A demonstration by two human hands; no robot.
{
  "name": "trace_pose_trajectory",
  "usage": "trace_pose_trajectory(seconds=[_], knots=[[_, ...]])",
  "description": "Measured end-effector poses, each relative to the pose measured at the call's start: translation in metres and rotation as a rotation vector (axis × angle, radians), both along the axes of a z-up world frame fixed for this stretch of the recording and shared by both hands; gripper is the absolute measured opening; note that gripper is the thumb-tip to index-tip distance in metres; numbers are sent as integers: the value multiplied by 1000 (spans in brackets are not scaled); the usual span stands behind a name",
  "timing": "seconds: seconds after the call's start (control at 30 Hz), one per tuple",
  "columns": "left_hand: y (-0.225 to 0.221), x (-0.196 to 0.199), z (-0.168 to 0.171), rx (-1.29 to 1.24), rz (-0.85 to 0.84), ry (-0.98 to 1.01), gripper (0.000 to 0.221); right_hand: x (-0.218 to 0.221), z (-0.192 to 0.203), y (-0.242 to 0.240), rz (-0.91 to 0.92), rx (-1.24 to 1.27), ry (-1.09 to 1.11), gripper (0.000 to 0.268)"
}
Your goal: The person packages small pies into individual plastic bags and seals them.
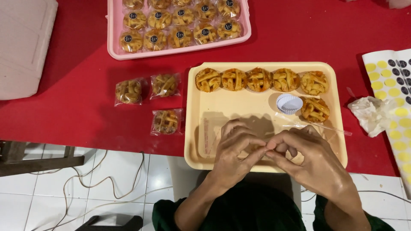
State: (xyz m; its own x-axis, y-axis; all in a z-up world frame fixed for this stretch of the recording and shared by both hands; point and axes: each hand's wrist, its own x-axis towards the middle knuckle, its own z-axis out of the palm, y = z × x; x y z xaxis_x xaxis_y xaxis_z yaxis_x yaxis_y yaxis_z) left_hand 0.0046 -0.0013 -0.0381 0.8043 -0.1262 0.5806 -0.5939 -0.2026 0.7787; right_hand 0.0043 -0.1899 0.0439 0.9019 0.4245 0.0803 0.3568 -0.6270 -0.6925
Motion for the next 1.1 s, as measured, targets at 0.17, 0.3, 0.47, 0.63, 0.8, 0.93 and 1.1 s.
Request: trace_pose_trajectory(seconds=[0.17, 0.3, 0.47, 0.63, 0.8, 0.93, 1.1], knots=[[3, 2, 6, 26, 30, -50, 10, 1, 3, 4, 21, 31, -41, 12], [3, 3, 7, 24, 33, -100, 9, 1, 0, 6, 65, 41, -104, 20], [6, 3, 10, 44, 58, -107, 8, 0, -5, 6, 90, 44, -197, 20], [8, 3, 7, 35, 77, -110, 11, -7, -9, -2, 60, 122, -260, 20], [16, -1, 16, -19, 18, 102, 9, -22, -25, -60, 60, 533, -53, 6], [20, -4, 21, -105, -72, 197, 10, -27, -17, -86, -190, 867, 9, 12], [19, -4, 41, -219, -151, 333, 6, -35, -54, -129, -398, 773, 46, 10]])
